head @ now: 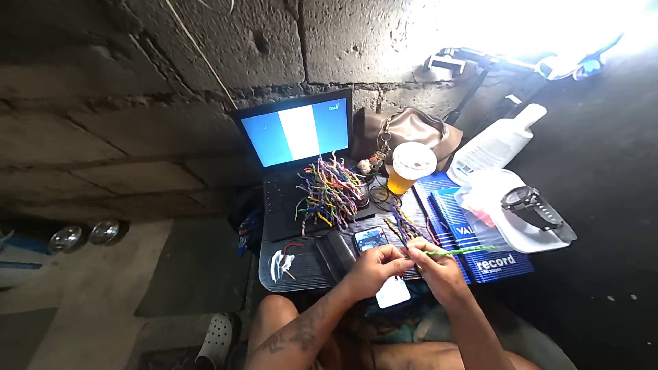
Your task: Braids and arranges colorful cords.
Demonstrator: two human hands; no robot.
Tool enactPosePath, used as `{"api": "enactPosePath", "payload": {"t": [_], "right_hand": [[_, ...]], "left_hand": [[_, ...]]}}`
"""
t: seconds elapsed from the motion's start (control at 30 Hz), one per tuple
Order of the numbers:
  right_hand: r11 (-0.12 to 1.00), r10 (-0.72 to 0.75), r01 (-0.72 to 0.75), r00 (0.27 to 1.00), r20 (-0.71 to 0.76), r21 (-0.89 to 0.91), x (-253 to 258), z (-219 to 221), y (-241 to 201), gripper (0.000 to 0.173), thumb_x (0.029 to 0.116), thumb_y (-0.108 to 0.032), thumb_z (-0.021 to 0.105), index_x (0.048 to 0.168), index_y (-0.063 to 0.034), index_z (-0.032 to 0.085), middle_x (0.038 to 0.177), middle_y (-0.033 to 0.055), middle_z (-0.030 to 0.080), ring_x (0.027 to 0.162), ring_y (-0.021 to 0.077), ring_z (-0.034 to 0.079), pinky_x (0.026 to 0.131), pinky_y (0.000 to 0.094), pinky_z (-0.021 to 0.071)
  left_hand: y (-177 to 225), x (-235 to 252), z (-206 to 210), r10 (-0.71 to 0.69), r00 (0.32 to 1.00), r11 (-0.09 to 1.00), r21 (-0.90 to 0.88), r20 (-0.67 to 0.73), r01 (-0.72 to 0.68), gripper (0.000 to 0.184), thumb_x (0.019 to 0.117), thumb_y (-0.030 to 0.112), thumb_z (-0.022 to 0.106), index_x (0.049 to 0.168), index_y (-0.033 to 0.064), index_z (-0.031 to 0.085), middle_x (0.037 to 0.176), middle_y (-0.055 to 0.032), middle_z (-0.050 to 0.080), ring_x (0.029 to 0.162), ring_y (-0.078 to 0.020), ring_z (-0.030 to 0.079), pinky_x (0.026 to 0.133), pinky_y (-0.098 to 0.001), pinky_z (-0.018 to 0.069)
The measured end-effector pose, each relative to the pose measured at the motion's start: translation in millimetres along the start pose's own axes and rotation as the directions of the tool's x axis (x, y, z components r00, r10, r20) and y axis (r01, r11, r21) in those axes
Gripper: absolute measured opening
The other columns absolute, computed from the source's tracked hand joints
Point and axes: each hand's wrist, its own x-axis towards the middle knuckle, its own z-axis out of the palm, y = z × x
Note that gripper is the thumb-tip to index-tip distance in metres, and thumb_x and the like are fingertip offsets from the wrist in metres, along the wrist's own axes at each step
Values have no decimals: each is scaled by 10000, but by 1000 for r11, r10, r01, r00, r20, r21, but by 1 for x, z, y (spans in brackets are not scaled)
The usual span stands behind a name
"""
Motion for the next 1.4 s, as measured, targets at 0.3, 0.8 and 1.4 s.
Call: {"api": "enactPosePath", "payload": {"t": [0.3, 0.8, 1.4], "right_hand": [[958, -133, 32, 930, 343, 286, 3, -14, 6, 117, 923, -328, 740, 937, -218, 777, 971, -110, 698, 901, -18, 640, 781, 150, 532], [993, -113, 115, 982, -150, 1, -5, 12, -7, 69, 883, -170, 763, 819, -153, 748, 808, -63, 712, 735, 9, 658, 710, 172, 559], [999, -51, 50, 979, -199, -10, -3, 14, -3, 82, 890, -121, 715, 808, -125, 717, 769, -55, 690, 707, 19, 646, 691, 179, 555]], "left_hand": [[-12, -3, 0, -16, 819, 613, -641, 574, 461, 237, 1039, 230, 484, 913, 216, 684, 804, 101, 656, 722, 0, 615, 699, -179, 511], [-6, -2, 10, 551, 831, 673, 629, -75, -389, 135, 879, 102, 692, 779, 14, 678, 735, -95, 630, 753, -187, 619, 724, -291, 514], [-15, 0, 12, 604, 794, 572, 731, -69, -372, 120, 880, 117, 695, 783, 47, 701, 741, -77, 643, 777, -205, 623, 744, -311, 504]]}}
